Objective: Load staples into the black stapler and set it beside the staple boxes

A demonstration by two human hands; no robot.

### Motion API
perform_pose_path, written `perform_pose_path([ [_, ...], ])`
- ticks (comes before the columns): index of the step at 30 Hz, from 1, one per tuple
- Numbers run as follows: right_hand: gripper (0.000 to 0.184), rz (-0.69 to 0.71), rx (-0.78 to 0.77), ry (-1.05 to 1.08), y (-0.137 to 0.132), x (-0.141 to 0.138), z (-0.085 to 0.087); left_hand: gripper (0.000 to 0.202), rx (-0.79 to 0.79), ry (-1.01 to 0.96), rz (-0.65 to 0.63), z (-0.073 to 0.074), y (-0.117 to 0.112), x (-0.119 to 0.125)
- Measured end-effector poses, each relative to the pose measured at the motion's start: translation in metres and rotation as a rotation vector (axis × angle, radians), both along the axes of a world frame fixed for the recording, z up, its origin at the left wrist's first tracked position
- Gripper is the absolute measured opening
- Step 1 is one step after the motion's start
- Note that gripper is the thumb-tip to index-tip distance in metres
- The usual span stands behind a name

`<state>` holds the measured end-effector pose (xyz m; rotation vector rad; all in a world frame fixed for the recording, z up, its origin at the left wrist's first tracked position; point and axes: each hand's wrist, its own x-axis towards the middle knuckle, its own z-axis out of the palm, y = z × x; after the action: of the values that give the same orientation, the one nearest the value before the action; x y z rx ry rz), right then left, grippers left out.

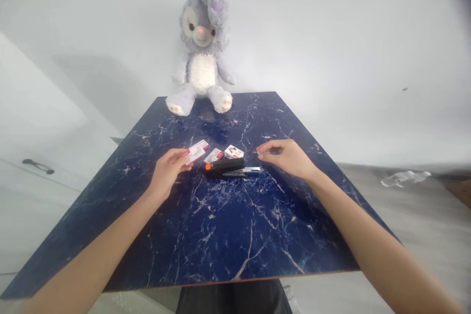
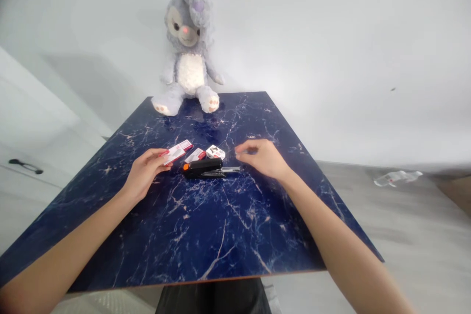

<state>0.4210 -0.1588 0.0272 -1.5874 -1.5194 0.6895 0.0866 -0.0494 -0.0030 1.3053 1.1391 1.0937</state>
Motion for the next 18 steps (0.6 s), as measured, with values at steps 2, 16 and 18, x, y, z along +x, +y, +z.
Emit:
perform_pose_path([
  [2, 0.012, 0.043, -0.042, -0.068, -0.006, 0.007, -0.007, 0.037, 0.002, 0.021, 0.005, -0.002, 0.001, 0.0],
  [16, 0.013, 0.082, -0.017, -0.061, -0.011, -0.018, -0.032, 0.032, 0.036, 0.07, -0.03, -0.006, -0.001, 0.003],
  [18, 0.017, 0.1, -0.023, -0.013, -0.01, -0.019, -0.034, 0.031, 0.035, 0.068, -0.033, -0.006, -0.001, 0.002],
])
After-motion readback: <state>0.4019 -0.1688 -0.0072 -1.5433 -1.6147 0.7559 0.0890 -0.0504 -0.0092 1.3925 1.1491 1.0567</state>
